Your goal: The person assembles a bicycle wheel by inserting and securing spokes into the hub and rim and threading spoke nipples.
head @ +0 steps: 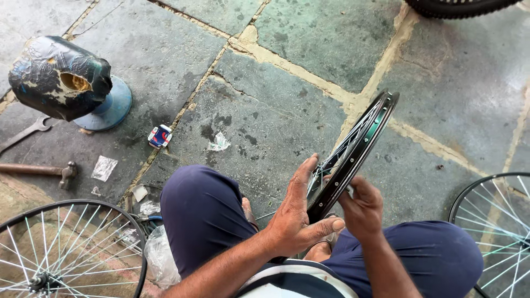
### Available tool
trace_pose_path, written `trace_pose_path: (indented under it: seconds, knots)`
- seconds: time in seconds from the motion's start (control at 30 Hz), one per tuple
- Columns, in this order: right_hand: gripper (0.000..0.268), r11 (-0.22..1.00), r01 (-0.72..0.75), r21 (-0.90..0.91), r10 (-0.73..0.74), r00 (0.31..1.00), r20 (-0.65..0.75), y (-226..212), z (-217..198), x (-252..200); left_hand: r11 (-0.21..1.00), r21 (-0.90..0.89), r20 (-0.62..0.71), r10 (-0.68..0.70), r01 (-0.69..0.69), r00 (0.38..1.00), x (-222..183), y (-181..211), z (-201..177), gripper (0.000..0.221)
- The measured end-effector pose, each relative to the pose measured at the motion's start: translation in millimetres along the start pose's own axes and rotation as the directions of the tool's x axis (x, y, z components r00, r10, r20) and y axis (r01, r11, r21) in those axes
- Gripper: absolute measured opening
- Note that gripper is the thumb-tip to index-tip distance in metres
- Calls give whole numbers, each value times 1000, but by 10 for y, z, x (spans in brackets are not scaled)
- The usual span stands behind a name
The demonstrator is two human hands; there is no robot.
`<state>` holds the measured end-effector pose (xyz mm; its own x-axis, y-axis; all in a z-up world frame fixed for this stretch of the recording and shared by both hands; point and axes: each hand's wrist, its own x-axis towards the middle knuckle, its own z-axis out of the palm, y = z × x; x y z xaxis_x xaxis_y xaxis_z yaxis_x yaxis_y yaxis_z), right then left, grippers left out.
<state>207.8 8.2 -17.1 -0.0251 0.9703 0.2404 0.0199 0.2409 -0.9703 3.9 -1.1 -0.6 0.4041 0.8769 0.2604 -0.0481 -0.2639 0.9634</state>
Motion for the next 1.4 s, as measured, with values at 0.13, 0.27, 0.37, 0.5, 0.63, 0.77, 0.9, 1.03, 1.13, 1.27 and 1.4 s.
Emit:
trace_pose_path:
  seconds: [0.13,0.27,0.37,0.5,0.63,0.77,0.9,1.03,1.13,1.27,1.4]
  knots:
    - [37,912,-282,297,233,954,191,-169,-209,114,999,-3,-13,49,-49,999,-16,-15,19,114]
    - [38,997,-65,-29,71,950,304,-248,-164,208,999,-12,-25,33,-33,999,-2,9,6,114]
    - [29,743,113,-660,-140,990,12,-160,-30,135,1000,-14,-30,27,-27,999,-37,-5,30,113]
    - [44,433,269,-860,-535,845,-5,-20,95,38,1000,-2,-14,5,-5,1000,9,25,7,114]
    - [25,923,-30,-384,13,999,-46,-33,13,-10,996,-76,-41,-60,57,997,-4,39,-16,116]
    - [37,924,-273,269,228,956,185,-213,-109,124,998,-63,-45,-25,22,999,-26,17,-22,116]
    - [45,957,-254,138,188,909,372,-365,-59,255,999,-44,-27,-11,10,1000,7,20,-26,116]
    - [37,614,122,-780,-195,981,0,-263,104,166,999,-24,-39,25,-26,999,-23,21,31,114]
    - [34,655,87,-750,-361,909,-210,-67,167,53,999,-31,-31,-13,12,999,-13,69,18,115]
    - [26,980,-124,-153,114,991,-77,109,-10,-78,999,-40,-48,-14,12,999,12,58,-23,114]
    - [29,931,-241,274,194,963,187,-8,-223,69,996,-70,-27,-50,48,998,-14,55,-28,115]
